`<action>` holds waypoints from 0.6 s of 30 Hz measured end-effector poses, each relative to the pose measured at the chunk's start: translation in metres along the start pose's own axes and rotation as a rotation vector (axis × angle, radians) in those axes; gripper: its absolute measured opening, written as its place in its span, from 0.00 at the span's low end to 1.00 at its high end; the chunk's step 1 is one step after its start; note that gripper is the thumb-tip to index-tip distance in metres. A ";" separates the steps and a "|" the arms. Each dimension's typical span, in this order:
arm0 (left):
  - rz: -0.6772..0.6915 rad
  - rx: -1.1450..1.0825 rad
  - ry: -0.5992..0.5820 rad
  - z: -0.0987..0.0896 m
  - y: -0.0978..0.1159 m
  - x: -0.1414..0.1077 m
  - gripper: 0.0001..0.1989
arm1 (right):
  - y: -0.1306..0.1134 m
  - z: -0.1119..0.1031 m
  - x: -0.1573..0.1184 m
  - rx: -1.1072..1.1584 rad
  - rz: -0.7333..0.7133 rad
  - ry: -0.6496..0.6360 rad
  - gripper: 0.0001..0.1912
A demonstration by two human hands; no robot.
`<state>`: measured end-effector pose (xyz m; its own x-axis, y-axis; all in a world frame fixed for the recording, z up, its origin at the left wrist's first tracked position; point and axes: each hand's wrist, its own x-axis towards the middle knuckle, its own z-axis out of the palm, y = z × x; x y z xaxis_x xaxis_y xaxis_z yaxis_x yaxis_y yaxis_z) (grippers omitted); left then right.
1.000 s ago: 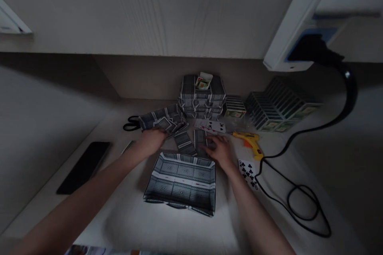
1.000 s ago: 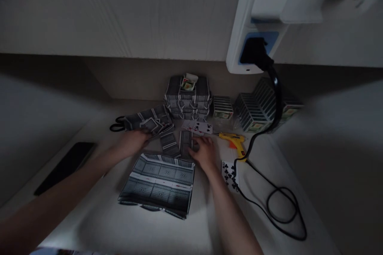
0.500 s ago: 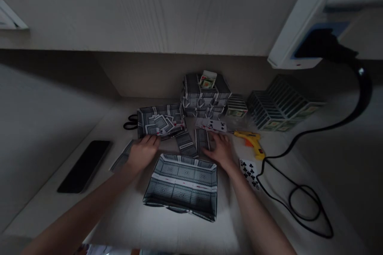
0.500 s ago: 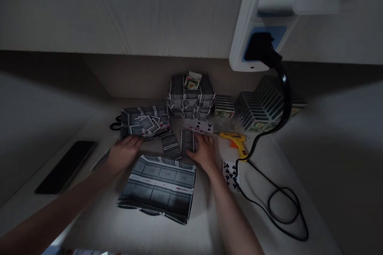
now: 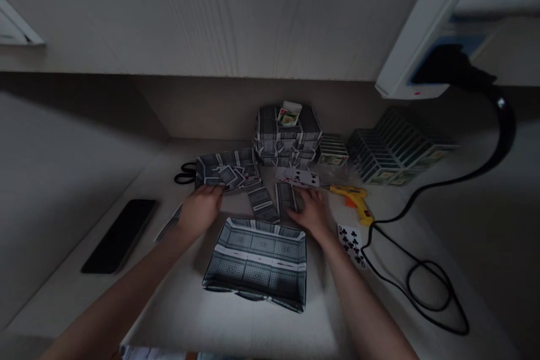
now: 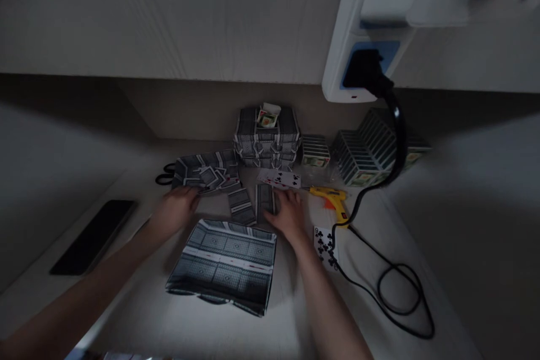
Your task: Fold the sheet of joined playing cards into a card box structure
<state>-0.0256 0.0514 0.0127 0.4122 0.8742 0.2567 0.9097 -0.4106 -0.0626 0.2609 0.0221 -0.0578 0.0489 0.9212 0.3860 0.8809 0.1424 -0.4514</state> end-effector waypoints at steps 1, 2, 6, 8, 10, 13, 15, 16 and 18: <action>-0.013 -0.067 0.047 -0.002 0.000 0.001 0.13 | 0.001 0.000 0.001 0.013 0.014 0.012 0.27; -0.016 -0.151 0.099 -0.006 0.001 0.001 0.14 | 0.003 0.001 0.001 0.031 0.028 0.027 0.25; -0.041 -0.563 0.183 -0.022 0.010 -0.011 0.10 | 0.004 0.002 0.002 0.080 0.042 0.054 0.22; -0.036 -0.772 0.061 -0.027 0.018 -0.023 0.11 | 0.001 0.002 0.001 0.057 0.014 0.025 0.26; -0.029 -0.952 -0.096 -0.028 0.025 -0.034 0.14 | -0.001 0.000 0.000 0.039 -0.002 0.016 0.29; -0.088 -1.083 -0.247 -0.025 0.035 -0.046 0.17 | 0.005 -0.012 -0.001 0.048 0.033 0.094 0.25; -0.158 -1.129 -0.265 -0.022 0.038 -0.051 0.17 | 0.016 -0.029 -0.002 -0.007 0.090 0.177 0.19; -0.192 -1.150 -0.259 -0.021 0.040 -0.052 0.18 | 0.024 -0.039 -0.003 -0.043 0.154 0.249 0.17; -0.241 -1.189 -0.236 -0.017 0.041 -0.053 0.18 | 0.043 -0.061 -0.007 -0.049 0.331 0.427 0.16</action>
<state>-0.0105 -0.0162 0.0131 0.3517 0.9349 -0.0477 0.4029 -0.1052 0.9092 0.3268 -0.0006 -0.0310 0.5052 0.6838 0.5265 0.8063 -0.1565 -0.5704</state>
